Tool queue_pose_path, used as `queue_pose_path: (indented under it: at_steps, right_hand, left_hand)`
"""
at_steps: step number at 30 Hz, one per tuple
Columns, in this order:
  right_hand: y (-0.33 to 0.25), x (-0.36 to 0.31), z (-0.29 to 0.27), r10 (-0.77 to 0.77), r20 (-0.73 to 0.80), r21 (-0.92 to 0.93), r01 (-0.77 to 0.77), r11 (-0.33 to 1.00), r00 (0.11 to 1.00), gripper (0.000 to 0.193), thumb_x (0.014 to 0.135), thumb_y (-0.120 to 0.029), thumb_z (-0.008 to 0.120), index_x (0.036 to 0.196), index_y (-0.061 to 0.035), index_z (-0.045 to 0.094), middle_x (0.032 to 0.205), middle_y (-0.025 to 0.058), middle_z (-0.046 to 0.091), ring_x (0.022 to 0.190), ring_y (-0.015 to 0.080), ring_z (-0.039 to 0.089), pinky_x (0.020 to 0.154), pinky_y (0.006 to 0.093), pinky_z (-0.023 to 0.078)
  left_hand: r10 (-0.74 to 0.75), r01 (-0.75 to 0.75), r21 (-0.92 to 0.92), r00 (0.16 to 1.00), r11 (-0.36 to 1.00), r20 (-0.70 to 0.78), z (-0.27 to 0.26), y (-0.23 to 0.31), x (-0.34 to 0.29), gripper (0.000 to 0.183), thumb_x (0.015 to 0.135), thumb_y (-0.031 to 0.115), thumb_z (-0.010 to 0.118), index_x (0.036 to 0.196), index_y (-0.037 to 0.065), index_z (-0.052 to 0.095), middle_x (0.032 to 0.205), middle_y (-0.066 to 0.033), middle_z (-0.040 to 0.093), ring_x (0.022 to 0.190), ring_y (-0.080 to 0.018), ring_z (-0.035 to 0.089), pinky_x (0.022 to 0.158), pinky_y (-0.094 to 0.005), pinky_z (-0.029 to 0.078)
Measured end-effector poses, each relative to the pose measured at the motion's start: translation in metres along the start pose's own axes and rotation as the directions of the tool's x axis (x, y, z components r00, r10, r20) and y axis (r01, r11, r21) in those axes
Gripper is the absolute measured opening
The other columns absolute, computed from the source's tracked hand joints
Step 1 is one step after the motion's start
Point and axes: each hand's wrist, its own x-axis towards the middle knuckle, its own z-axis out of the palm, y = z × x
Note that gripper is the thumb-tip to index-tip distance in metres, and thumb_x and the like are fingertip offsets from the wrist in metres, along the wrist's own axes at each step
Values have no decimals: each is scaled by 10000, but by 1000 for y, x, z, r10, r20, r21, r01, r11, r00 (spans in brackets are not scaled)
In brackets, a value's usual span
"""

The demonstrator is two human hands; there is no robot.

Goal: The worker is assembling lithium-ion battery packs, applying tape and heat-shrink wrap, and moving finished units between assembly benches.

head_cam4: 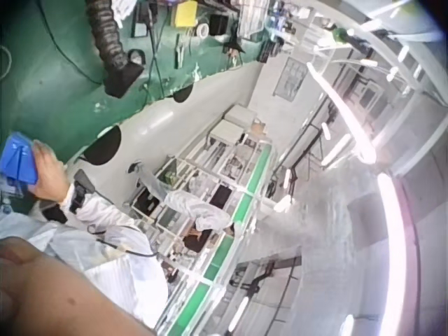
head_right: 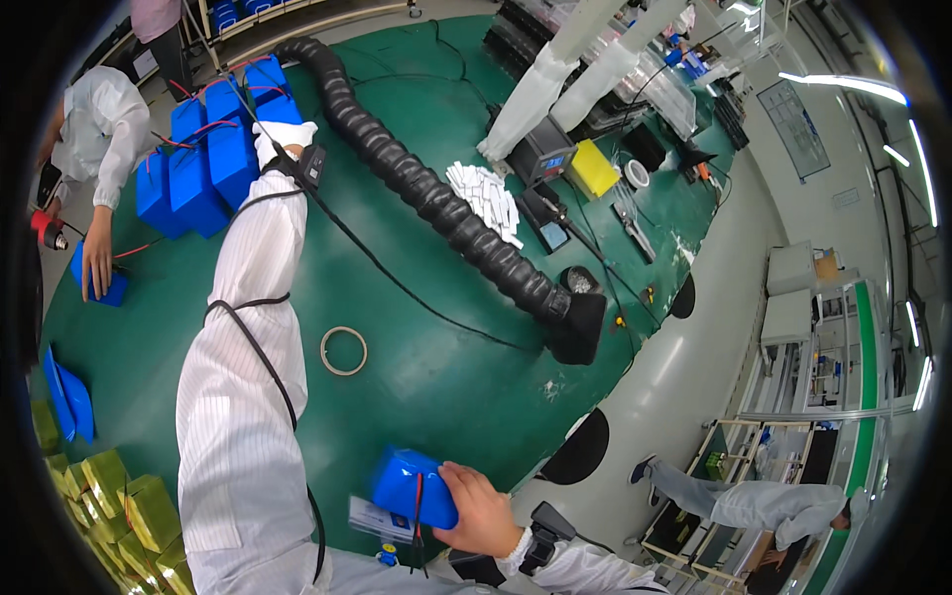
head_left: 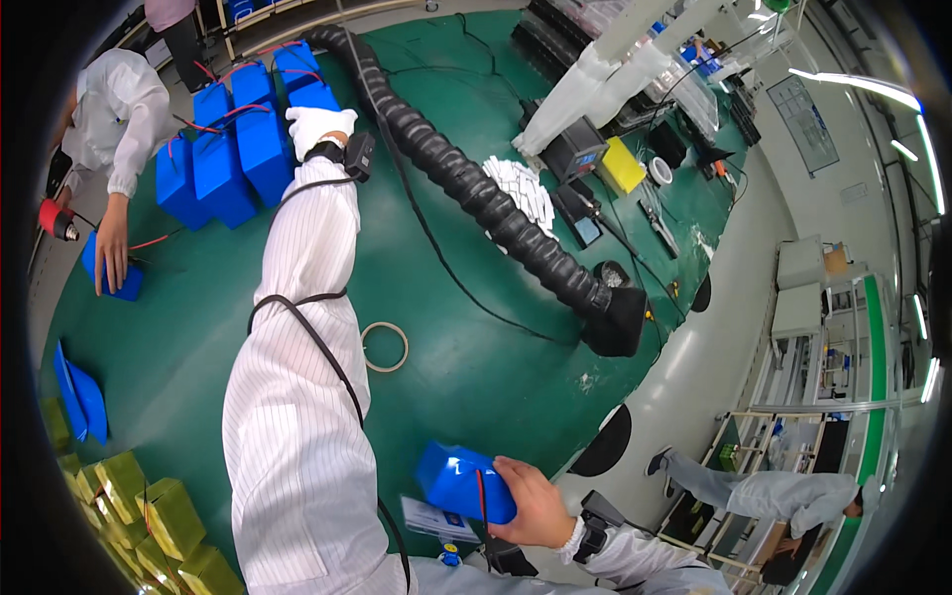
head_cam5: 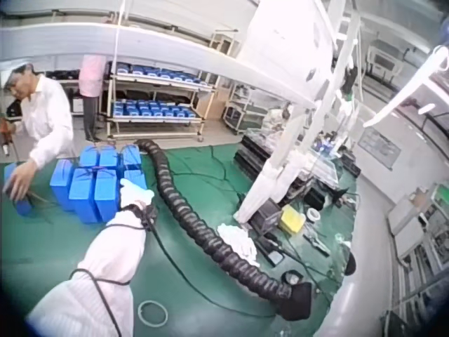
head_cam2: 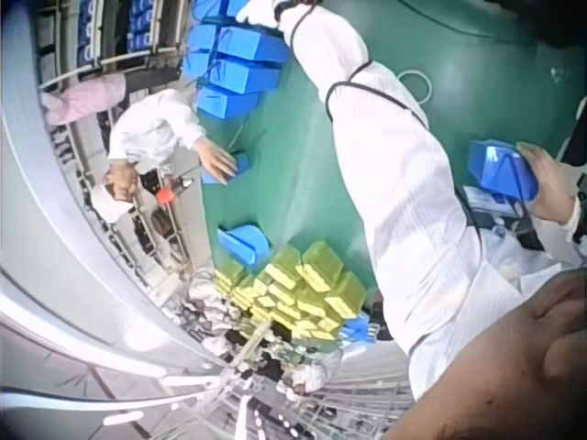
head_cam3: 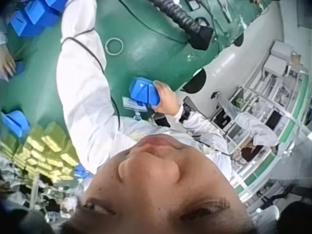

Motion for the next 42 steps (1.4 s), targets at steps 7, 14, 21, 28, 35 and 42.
queue_pose_path:
  at_steps: [7,14,21,28,35,42]
  right_hand:
    - [35,-16,4,-5,-47,-42,3,999,999,813,562,-219,839,1270,35,532,1262,236,594,1152,408,588,974,456,500]
    - [60,-27,10,-13,-168,-63,3,998,986,817,565,-156,831,1297,19,516,1268,227,593,1137,412,593,948,457,514]
    - [64,-29,18,-14,-135,-28,10,1000,991,810,610,-176,831,1321,5,488,1321,215,552,1188,392,558,944,449,517]
    - [47,62,-46,-191,65,73,186,980,980,662,839,-311,686,1385,-8,466,1403,200,506,1282,375,494,1078,446,400]
    - [42,229,95,-370,576,97,389,916,729,622,841,-332,669,1332,26,536,1474,198,450,1356,349,433,1121,410,360]
    - [35,254,57,-37,197,-142,66,988,980,438,856,-220,607,1214,29,573,1313,199,553,1205,392,540,1000,473,468]
  left_hand:
    - [251,-282,139,946,949,206,-43,-20,-27,739,620,415,809,1176,-22,596,1109,-218,699,1005,-342,699,857,-415,567]
    - [324,-371,148,907,917,268,-86,-87,-127,793,569,463,811,1223,60,612,1108,-207,695,1050,-372,667,909,-418,538]
    - [333,-368,142,917,919,219,-177,-198,-213,827,574,445,813,1277,86,566,1142,-182,677,1056,-363,651,919,-418,524]
    - [174,-192,119,974,974,148,-247,-284,-302,840,609,353,847,1319,50,516,1171,-182,659,1075,-346,647,939,-408,508]
    - [128,-157,182,979,971,161,-254,-313,-333,1034,642,382,858,1483,60,348,1390,-181,519,1228,-354,562,1029,-435,458]
    - [-112,48,315,976,948,188,-259,-264,-318,934,650,479,831,1349,24,412,1314,-205,570,1163,-399,597,975,-460,488]
